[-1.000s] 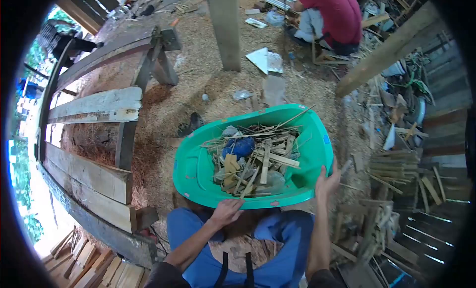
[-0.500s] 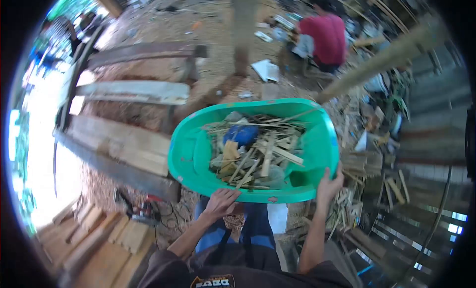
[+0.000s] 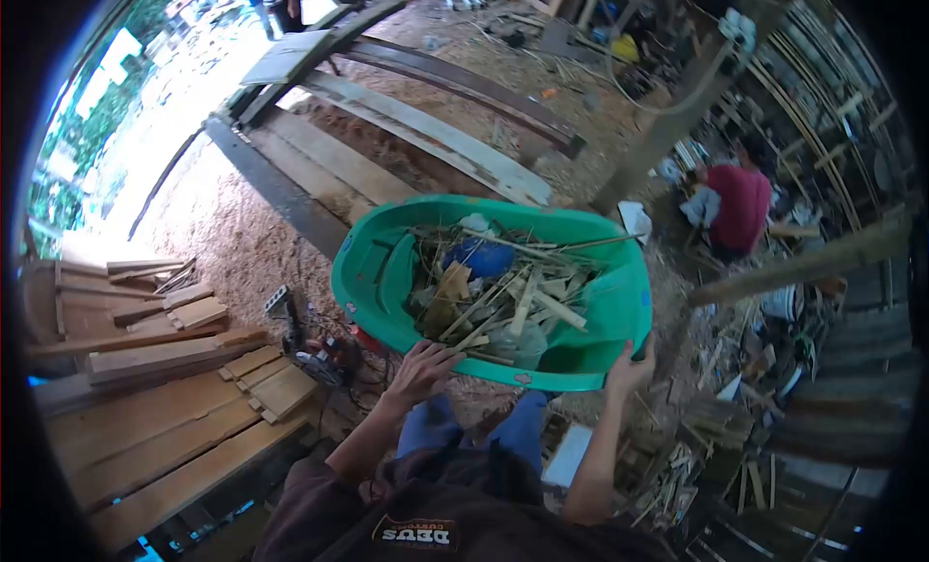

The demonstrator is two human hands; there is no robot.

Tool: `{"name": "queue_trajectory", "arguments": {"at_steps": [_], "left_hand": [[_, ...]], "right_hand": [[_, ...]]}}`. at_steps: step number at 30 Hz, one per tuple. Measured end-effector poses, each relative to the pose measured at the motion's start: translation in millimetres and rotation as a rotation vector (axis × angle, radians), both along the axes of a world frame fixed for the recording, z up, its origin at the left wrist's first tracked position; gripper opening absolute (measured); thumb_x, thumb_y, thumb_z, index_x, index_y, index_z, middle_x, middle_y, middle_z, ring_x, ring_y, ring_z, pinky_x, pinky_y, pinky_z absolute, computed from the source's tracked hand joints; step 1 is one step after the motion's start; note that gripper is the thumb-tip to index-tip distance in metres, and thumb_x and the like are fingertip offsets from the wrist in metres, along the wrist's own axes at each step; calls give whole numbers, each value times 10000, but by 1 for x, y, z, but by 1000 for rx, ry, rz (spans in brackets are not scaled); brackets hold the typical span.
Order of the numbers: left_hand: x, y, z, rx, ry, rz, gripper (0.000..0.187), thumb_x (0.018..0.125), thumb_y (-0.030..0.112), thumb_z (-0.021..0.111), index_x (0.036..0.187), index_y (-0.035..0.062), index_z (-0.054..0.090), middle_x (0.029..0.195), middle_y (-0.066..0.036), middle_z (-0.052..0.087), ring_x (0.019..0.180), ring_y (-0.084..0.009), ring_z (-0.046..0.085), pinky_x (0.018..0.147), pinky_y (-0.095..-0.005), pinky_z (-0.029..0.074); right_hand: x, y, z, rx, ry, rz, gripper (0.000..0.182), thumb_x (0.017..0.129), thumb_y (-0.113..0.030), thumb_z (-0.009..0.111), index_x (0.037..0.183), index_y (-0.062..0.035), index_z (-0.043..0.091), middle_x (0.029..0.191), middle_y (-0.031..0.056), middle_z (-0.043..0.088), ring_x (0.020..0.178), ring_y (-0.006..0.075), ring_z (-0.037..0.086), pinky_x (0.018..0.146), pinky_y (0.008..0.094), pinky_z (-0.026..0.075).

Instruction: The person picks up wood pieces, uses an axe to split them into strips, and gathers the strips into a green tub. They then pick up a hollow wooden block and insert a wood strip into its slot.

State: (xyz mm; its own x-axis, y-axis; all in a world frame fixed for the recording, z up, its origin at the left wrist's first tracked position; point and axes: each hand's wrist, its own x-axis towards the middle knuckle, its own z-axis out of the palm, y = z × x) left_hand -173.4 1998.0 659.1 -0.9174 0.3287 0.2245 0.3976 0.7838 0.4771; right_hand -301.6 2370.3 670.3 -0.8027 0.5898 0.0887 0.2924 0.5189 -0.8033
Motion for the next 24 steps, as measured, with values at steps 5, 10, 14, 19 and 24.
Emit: {"name": "queue_trajectory", "arguments": {"at_steps": [5,10,14,19,24], "left_hand": [[1,36,40,-111,-32,212,466,720,70,705,1186,88,709,1128,-66,713,1063,-253,651,996,-433,450],[-8,20,-30,-229,-46,355,405,807,91,635,1201,124,718,1181,-73,721,1204,-256,625,1127,-463,374],[-26,-97,-105,-383,-131,587,450,835,91,643,1279,144,697,1271,-75,695,1343,-274,539,1238,-532,221],[-78,-120,-112,-215,-109,858,561,845,123,690,1400,159,620,1518,-129,524,1512,-309,342,1261,-590,133],[-127,-90,-130,-244,-195,658,559,819,98,714,1371,140,636,1598,-142,425,1542,-401,248,1260,-613,130]], "right_hand": [[-34,10,-31,-15,-30,140,527,965,-85,682,1457,27,533,1359,259,587,1278,404,551,1036,486,448],[-31,-26,-86,-207,-144,155,586,1003,-83,624,1520,74,396,1443,283,532,1329,398,528,1100,470,418],[-16,-146,-159,-49,-332,291,736,1016,-87,553,1609,26,131,1581,327,303,1385,461,443,1152,510,356],[-42,-236,-160,-189,-388,556,904,1025,-277,563,1634,-55,-68,1587,458,-12,1427,594,288,1137,546,358],[-68,-272,-150,53,-438,757,970,972,-583,576,1657,-132,58,1592,453,-74,1500,595,73,1167,647,251]]}}
